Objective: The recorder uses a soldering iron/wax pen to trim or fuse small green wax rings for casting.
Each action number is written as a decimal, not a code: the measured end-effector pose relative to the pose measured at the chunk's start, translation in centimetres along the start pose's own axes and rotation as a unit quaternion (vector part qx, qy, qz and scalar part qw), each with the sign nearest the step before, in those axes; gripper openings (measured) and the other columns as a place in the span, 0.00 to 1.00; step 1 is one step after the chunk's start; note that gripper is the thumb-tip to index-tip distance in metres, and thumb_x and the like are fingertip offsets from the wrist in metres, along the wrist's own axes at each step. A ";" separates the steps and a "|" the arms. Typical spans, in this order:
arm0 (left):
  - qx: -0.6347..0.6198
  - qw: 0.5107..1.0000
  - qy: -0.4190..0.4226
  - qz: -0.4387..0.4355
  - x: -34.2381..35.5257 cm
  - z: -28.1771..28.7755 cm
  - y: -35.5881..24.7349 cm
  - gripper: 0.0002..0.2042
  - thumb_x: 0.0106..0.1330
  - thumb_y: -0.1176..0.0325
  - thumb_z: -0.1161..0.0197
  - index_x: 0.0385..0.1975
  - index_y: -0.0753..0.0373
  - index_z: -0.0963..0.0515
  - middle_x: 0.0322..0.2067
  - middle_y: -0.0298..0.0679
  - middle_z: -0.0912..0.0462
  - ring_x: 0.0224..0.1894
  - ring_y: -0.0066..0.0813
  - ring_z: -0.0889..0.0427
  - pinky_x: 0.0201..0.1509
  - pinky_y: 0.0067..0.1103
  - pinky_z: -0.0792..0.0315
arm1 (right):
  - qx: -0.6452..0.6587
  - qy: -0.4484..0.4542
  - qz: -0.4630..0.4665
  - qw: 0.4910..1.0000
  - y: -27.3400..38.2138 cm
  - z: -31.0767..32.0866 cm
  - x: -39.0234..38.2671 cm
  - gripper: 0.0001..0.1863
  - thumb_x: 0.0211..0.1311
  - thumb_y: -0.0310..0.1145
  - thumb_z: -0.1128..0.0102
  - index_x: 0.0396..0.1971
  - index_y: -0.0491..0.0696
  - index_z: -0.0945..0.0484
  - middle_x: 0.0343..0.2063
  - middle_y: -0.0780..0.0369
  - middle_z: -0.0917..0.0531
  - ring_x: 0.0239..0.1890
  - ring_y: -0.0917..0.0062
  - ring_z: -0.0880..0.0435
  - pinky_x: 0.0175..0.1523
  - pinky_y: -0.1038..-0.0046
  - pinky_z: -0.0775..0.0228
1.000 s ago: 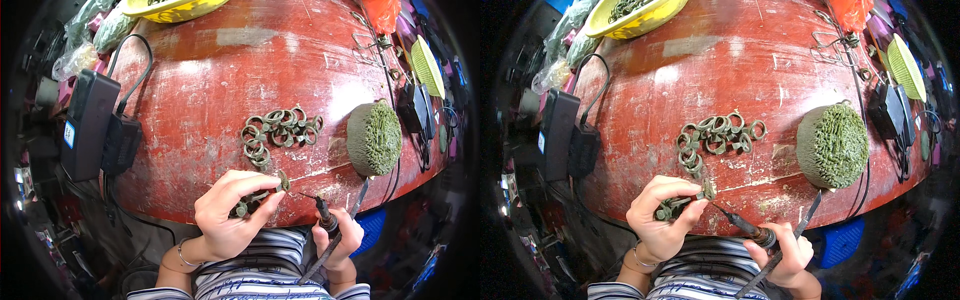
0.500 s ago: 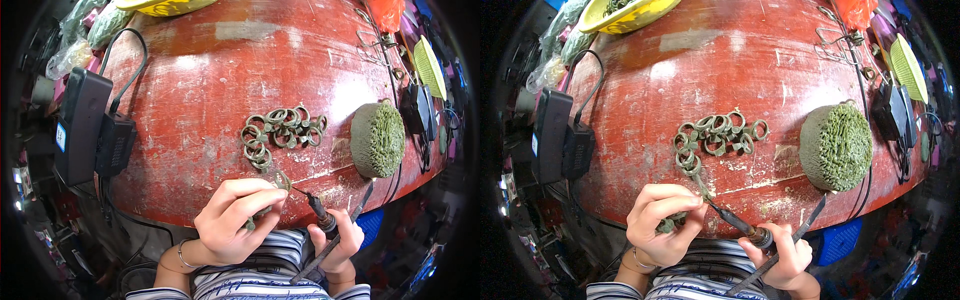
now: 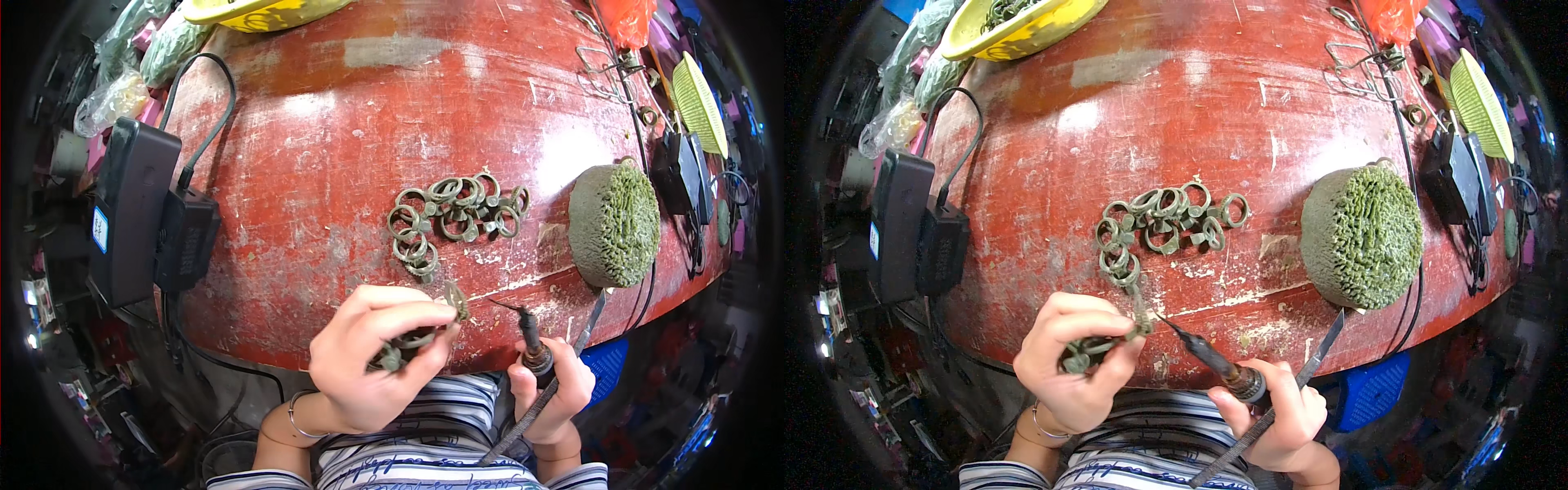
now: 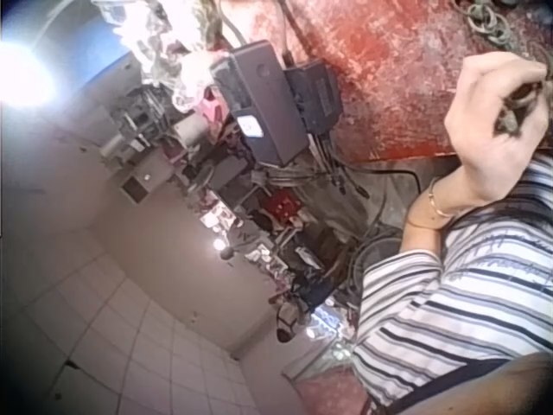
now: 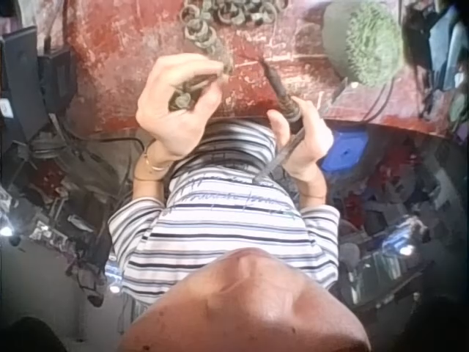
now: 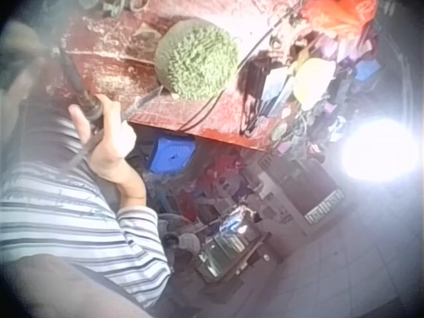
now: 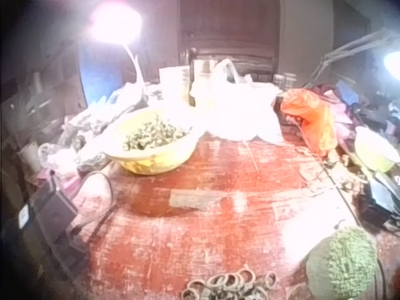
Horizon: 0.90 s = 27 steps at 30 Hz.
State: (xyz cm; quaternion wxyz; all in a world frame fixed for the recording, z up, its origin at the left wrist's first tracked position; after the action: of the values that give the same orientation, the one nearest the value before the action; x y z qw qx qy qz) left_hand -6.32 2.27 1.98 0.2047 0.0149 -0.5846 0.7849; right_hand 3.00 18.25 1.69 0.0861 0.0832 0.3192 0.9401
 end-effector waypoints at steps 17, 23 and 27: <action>0.142 0.987 -0.047 0.061 0.9 0.5 0.4 0.08 0.43 0.78 0.31 0.23 0.68 0.23 0.23 0.37 0.24 0.24 0.24 0.23 0.29 0.18 0.30 | 0.159 -0.033 -0.045 0.986 -2.0 -0.5 -0.9 0.17 0.48 0.36 0.35 0.29 0.37 0.27 0.12 0.62 0.29 0.10 0.77 0.31 0.16 0.79 0.42; 0.239 0.968 -0.037 0.059 1.8 -0.2 0.1 0.09 0.42 0.76 0.30 0.23 0.67 0.23 0.22 0.38 0.25 0.23 0.26 0.24 0.27 0.19 0.30 | 0.169 -0.028 -0.047 0.984 -2.2 -0.5 -0.9 0.17 0.48 0.36 0.35 0.29 0.37 0.27 0.13 0.62 0.29 0.11 0.77 0.30 0.17 0.79 0.41; 0.242 0.968 -0.051 0.044 2.6 -0.4 0.2 0.10 0.43 0.76 0.30 0.24 0.67 0.23 0.22 0.39 0.25 0.24 0.27 0.24 0.27 0.20 0.30 | 0.179 -0.020 -0.049 0.982 -2.2 -0.5 -0.8 0.17 0.49 0.35 0.35 0.29 0.37 0.27 0.13 0.61 0.29 0.11 0.77 0.30 0.17 0.79 0.40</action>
State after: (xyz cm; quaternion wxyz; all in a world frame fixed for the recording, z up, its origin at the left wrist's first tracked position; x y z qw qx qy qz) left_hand -8.67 3.36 2.36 0.1296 0.0782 -0.3873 0.9094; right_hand 3.86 19.48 -0.15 0.1224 0.1002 0.4844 0.8604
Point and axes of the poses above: each hand's wrist, its own x-axis towards the middle knuckle, its own z-axis out of the back of the hand, y = z × x, the point moved 7 cm from there along x, towards the middle knuckle
